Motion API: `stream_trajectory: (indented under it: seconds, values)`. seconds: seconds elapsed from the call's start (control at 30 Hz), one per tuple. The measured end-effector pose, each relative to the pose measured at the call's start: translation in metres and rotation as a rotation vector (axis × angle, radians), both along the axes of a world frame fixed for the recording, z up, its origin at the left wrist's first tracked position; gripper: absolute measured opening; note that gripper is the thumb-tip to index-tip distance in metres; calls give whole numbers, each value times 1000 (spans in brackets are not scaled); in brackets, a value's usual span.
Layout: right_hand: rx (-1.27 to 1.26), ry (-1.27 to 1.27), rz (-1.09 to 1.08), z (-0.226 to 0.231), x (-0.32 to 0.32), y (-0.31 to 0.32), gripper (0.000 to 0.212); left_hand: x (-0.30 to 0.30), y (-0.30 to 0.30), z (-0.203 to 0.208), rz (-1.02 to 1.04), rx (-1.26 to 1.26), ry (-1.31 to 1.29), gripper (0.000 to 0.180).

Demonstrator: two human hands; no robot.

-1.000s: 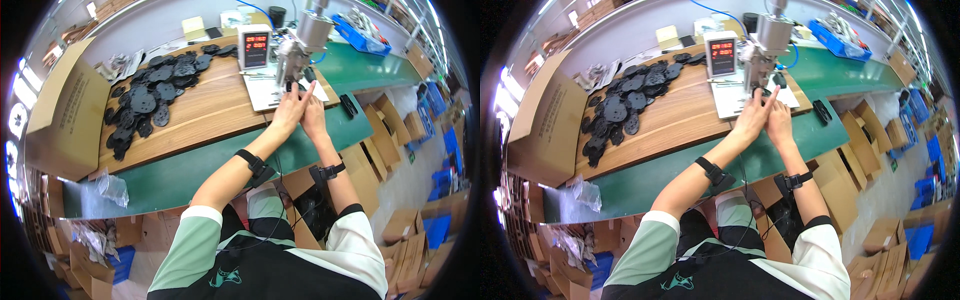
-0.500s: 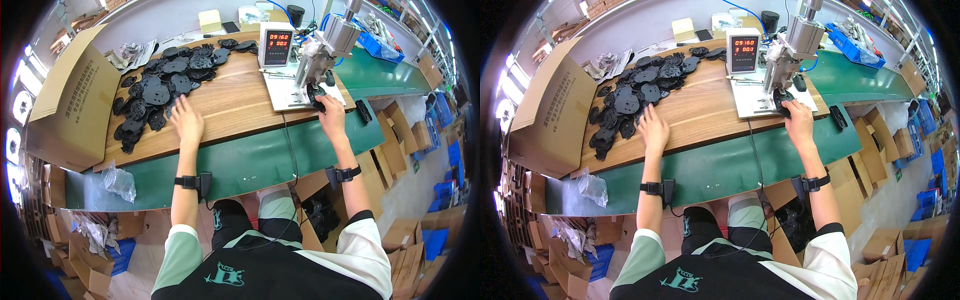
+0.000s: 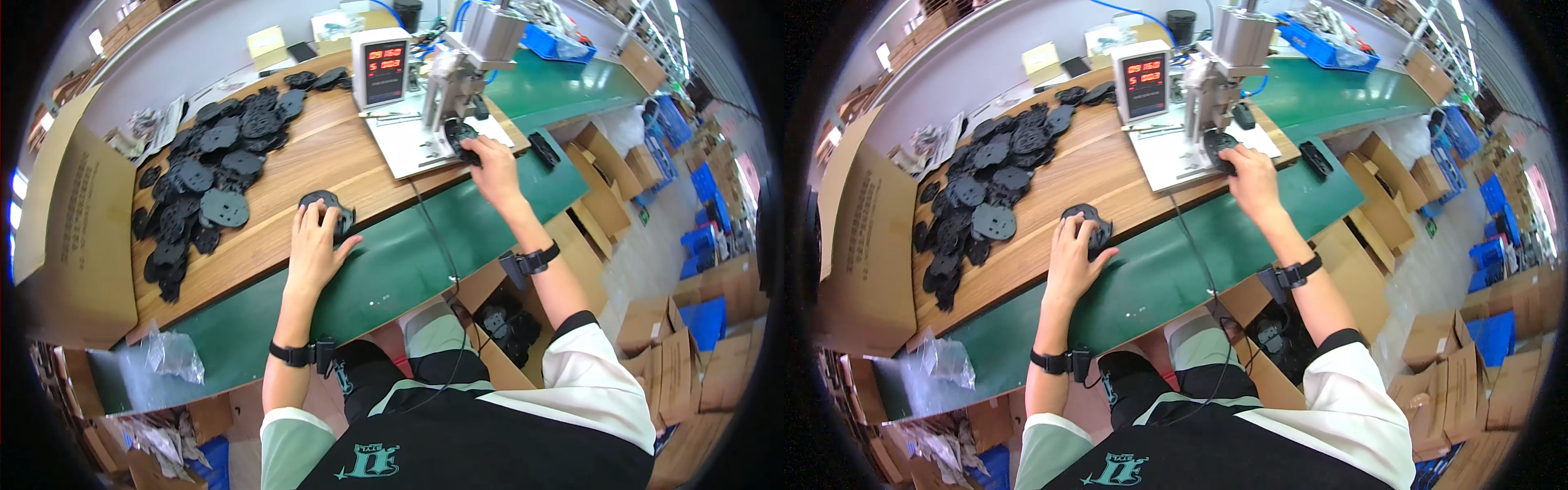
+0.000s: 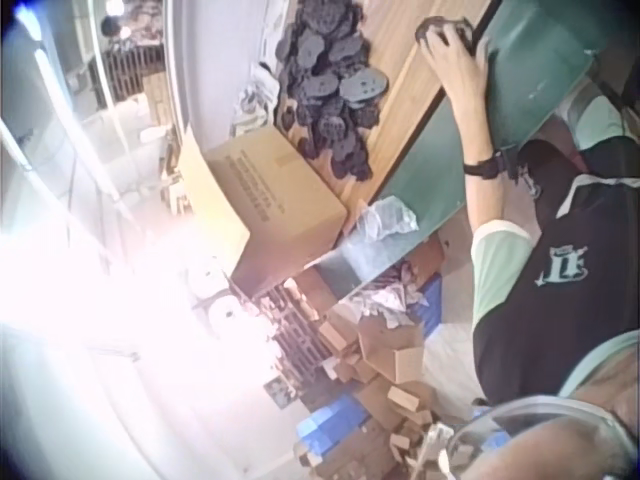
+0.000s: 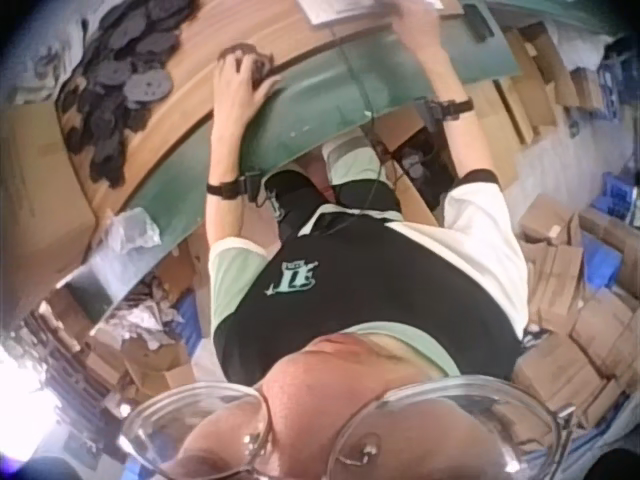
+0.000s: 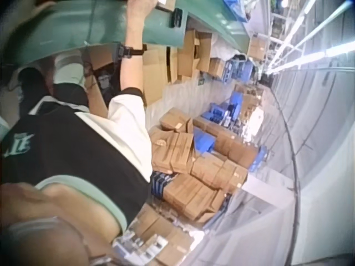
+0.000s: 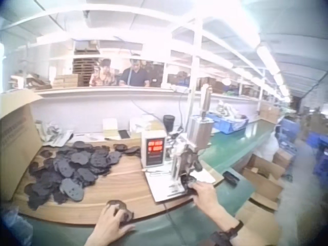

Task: Using a small pneumatic press to assemble black plastic mechanical components on an assembly line.

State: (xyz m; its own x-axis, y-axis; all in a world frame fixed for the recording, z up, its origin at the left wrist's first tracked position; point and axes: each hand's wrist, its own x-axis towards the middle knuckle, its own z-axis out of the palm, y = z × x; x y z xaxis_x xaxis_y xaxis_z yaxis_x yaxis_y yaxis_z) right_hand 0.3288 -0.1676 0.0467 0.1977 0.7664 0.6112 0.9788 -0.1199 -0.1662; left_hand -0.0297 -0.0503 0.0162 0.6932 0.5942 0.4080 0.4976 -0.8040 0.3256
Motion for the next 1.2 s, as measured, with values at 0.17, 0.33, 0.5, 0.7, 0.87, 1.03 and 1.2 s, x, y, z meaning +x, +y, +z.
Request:
stream_trajectory:
  seconds: [0.17,0.33,0.5,0.7,0.87,1.03,1.2]
  values:
    - [8,-11,-11,0,3,-6,38,6,-1,-1,-57,-23,68,52]
    - [-1,34,-4,6,-2,-5,37,3,4,-4,-134,-64,-38,53]
    - [-90,0,-9,14,5,-2,35,6,4,-1,-92,20,-114,59]
    - [-49,190,66,29,17,-9,34,37,-5,3,-106,28,-158,51]
    - [357,478,-18,39,-22,-85,29,112,-35,29,-307,365,-127,53]
    - [701,767,-428,-49,-30,-209,25,184,-40,40,-364,461,-141,54]
    - [392,654,-744,-191,-40,-320,23,237,-28,28,-345,491,-109,47]
